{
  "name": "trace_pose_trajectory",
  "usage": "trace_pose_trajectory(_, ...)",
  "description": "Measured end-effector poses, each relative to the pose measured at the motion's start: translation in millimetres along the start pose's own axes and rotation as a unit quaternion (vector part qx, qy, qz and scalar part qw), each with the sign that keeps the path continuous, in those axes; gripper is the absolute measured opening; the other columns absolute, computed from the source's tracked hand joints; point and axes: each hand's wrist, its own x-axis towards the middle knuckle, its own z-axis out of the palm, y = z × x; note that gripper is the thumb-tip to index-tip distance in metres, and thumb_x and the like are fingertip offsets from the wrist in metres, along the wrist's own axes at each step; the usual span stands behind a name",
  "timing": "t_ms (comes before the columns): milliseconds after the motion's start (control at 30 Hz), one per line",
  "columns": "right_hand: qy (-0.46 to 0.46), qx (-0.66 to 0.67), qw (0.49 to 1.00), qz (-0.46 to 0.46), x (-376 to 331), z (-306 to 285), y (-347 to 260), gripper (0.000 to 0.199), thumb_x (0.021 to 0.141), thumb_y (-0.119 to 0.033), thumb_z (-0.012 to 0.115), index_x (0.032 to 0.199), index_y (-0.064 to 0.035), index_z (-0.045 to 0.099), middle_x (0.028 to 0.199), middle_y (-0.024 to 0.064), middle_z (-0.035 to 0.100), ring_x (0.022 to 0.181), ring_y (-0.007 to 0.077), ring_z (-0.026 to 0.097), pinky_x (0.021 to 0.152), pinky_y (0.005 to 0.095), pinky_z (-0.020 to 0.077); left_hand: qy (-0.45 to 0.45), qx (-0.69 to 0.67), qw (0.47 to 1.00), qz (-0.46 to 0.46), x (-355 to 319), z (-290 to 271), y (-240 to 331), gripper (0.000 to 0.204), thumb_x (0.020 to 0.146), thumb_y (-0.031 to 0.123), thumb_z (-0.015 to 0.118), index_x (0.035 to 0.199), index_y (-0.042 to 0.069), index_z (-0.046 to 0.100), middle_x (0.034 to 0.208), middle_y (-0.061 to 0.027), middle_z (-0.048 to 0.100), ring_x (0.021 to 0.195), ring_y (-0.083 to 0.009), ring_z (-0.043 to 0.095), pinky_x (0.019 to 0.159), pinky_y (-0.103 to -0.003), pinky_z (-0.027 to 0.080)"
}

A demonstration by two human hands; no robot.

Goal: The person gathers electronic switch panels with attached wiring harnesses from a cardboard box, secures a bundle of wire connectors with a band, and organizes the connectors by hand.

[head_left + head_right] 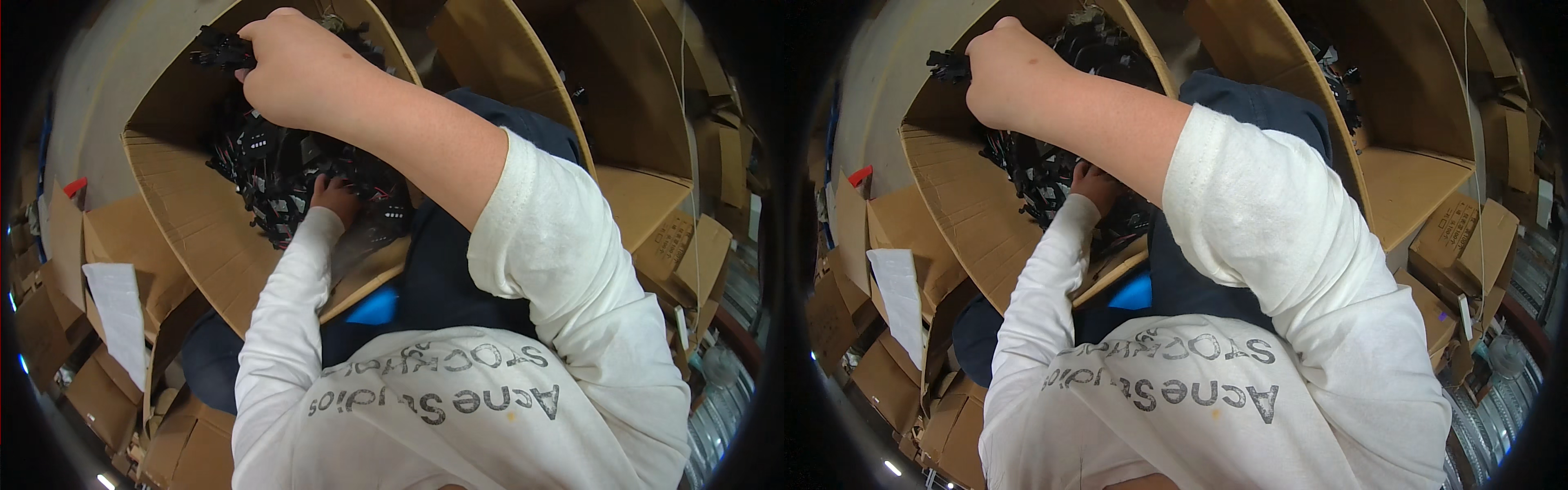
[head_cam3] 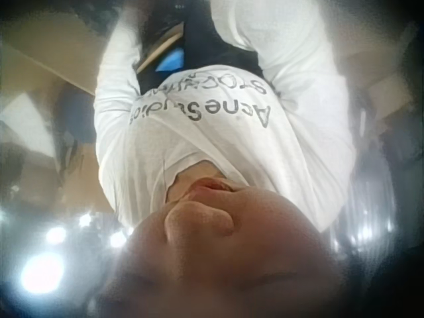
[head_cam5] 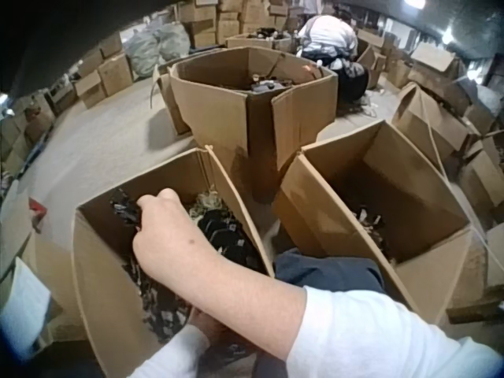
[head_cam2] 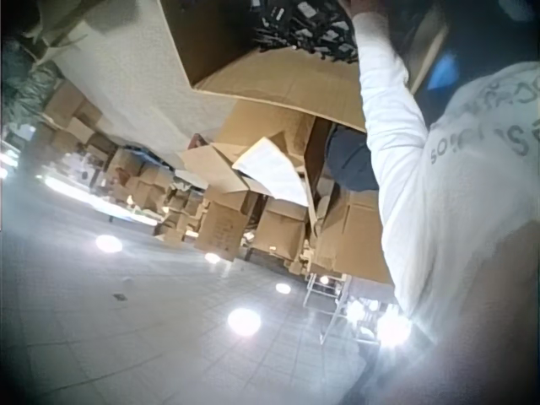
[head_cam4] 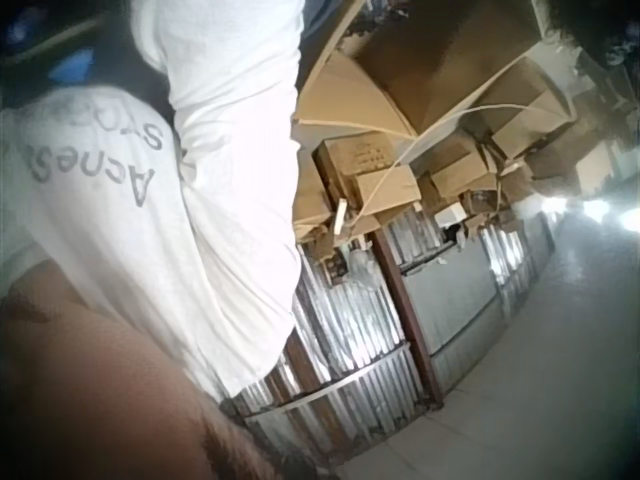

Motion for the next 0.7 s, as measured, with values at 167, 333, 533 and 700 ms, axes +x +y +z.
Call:
trace_pose_trajectory(167, 0.047, -0.067, 0.994, -0.074, 7.1, 23.8, 3.6, 0.025, 0.081, -0.005, 0.060, 0.101, 0.0061, 0.070, 0.106, 0.0287, 0.063, 0.110, 0.0354, 0.057, 0.092, 0.0389, 0.0535, -0.242, -0.237, 0.933, -0.121, -23.7, -135.2, -31.1, 0.025, 0.093, 0.030, 0.059, 0.099, 0.011, 0.075, 0.099, -0.0173, 0.073, 0.100, -0.0401, 0.067, 0.091, -0.044, 0.050)
trace_pose_trajectory(333, 0.044, -0.075, 0.992, -0.090, 3.7, 21.8, 8.4, 0.027, 0.082, -0.005, 0.059, 0.103, 0.0064, 0.070, 0.112, 0.0291, 0.064, 0.111, 0.0370, 0.059, 0.094, 0.0395, 0.0534, -0.198, -0.173, 0.945, -0.193, -52.5, -240.3, -52.5, 0.025, 0.090, 0.026, 0.064, 0.104, 0.008, 0.076, 0.093, -0.0213, 0.071, 0.092, -0.0409, 0.068, 0.082, -0.047, 0.054)
trace_pose_trajectory(533, 0.038, -0.070, 0.994, -0.077, -11.2, 4.1, 3.9, 0.034, 0.083, -0.004, 0.057, 0.113, 0.0032, 0.071, 0.117, 0.0290, 0.063, 0.112, 0.0383, 0.063, 0.096, 0.0399, 0.0535, 0.083, -0.227, 0.941, -0.236, -68.6, -340.9, -17.4, 0.023, 0.096, 0.024, 0.057, 0.093, 0.002, 0.064, 0.092, -0.0211, 0.068, 0.087, -0.0419, 0.064, 0.074, -0.049, 0.050)
trace_pose_trajectory(700, 0.085, -0.088, 0.983, -0.133, -8.5, 13.9, 6.2, 0.035, 0.082, -0.003, 0.056, 0.113, 0.0028, 0.072, 0.114, 0.0289, 0.065, 0.105, 0.0382, 0.067, 0.093, 0.0399, 0.0549, -0.018, -0.128, 0.929, -0.347, -85.3, -289.2, -68.6, 0.023, 0.097, 0.025, 0.057, 0.098, 0.003, 0.064, 0.095, -0.0228, 0.067, 0.088, -0.0418, 0.065, 0.074, -0.048, 0.050)
